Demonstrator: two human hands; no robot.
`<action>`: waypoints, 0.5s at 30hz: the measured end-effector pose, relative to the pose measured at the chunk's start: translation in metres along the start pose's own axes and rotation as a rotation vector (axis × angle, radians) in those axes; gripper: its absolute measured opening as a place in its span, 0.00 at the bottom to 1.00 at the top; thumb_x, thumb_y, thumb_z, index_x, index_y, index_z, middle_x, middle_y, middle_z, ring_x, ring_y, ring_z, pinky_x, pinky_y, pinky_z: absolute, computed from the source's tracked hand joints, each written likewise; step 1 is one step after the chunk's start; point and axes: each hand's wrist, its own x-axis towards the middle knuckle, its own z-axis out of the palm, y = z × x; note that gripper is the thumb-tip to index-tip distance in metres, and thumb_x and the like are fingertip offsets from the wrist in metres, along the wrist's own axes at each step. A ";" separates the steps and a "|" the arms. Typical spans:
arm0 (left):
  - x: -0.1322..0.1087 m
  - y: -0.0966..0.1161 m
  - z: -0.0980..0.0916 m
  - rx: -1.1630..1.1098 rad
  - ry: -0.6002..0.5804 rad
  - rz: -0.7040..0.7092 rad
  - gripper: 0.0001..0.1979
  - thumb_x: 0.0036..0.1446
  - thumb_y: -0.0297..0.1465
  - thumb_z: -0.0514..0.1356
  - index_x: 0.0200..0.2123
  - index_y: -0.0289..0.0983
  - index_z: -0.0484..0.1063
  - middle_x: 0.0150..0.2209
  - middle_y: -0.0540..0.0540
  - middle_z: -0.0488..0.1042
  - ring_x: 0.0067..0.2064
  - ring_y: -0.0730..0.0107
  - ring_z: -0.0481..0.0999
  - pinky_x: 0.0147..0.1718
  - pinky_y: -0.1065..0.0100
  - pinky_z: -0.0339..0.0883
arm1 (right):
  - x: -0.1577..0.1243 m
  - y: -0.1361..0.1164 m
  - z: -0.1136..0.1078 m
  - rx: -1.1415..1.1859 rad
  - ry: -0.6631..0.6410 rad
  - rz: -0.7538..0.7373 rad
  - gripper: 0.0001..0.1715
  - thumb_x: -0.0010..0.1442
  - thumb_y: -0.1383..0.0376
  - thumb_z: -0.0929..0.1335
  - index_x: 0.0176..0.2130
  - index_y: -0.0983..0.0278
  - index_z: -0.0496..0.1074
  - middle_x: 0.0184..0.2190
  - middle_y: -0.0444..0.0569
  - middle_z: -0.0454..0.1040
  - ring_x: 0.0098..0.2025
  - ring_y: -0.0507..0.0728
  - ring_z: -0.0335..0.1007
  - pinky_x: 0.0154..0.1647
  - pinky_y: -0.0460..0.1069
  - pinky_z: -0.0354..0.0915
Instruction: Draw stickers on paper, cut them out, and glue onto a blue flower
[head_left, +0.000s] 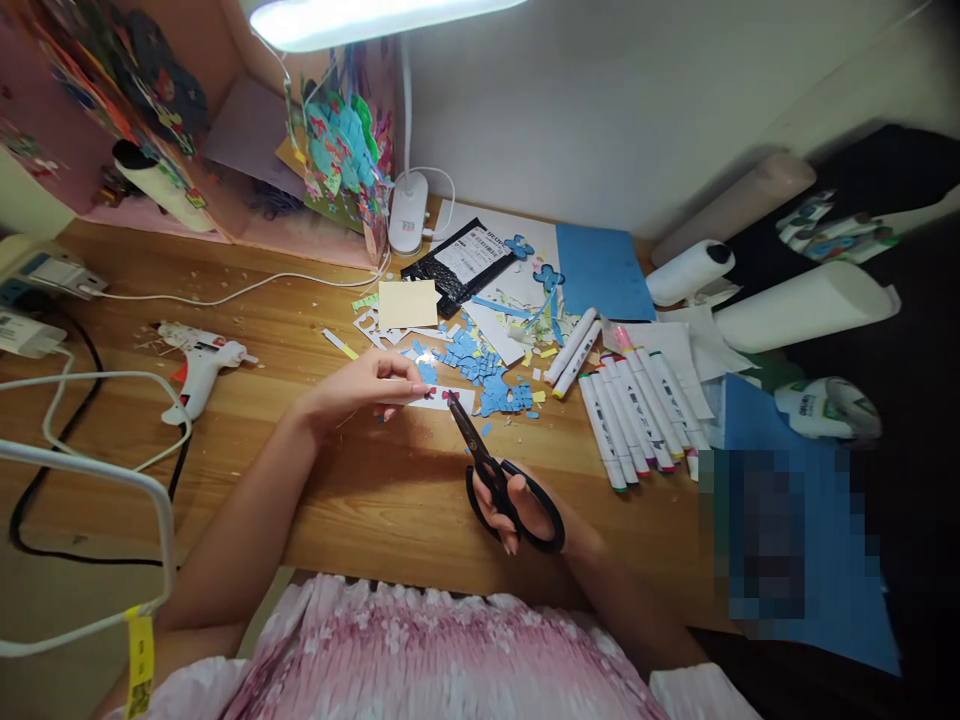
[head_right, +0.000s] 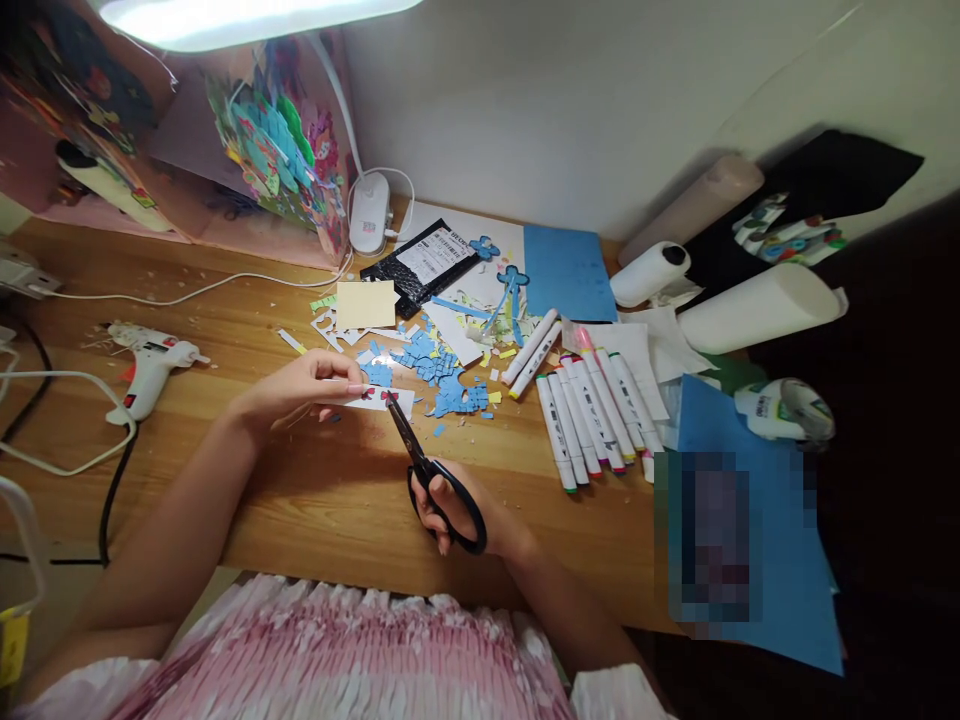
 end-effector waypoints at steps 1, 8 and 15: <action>0.000 -0.001 0.001 -0.003 0.004 0.003 0.15 0.49 0.40 0.62 0.24 0.33 0.69 0.18 0.54 0.60 0.18 0.84 0.60 0.16 0.80 0.55 | 0.000 0.000 0.000 0.010 -0.001 -0.003 0.37 0.43 0.34 0.61 0.28 0.65 0.60 0.13 0.35 0.57 0.10 0.44 0.53 0.08 0.39 0.59; 0.003 -0.001 0.005 -0.012 0.001 0.020 0.15 0.52 0.40 0.60 0.24 0.33 0.66 0.16 0.55 0.62 0.17 0.83 0.61 0.15 0.80 0.52 | 0.004 0.004 0.001 0.086 0.017 -0.013 0.38 0.40 0.33 0.62 0.27 0.64 0.59 0.12 0.35 0.59 0.09 0.44 0.54 0.08 0.40 0.59; 0.006 -0.002 0.008 -0.035 -0.051 0.033 0.16 0.53 0.41 0.59 0.25 0.34 0.65 0.15 0.53 0.67 0.15 0.83 0.60 0.14 0.80 0.50 | 0.005 0.007 0.000 0.107 0.041 -0.057 0.38 0.41 0.33 0.61 0.27 0.64 0.58 0.11 0.35 0.58 0.08 0.45 0.55 0.07 0.40 0.57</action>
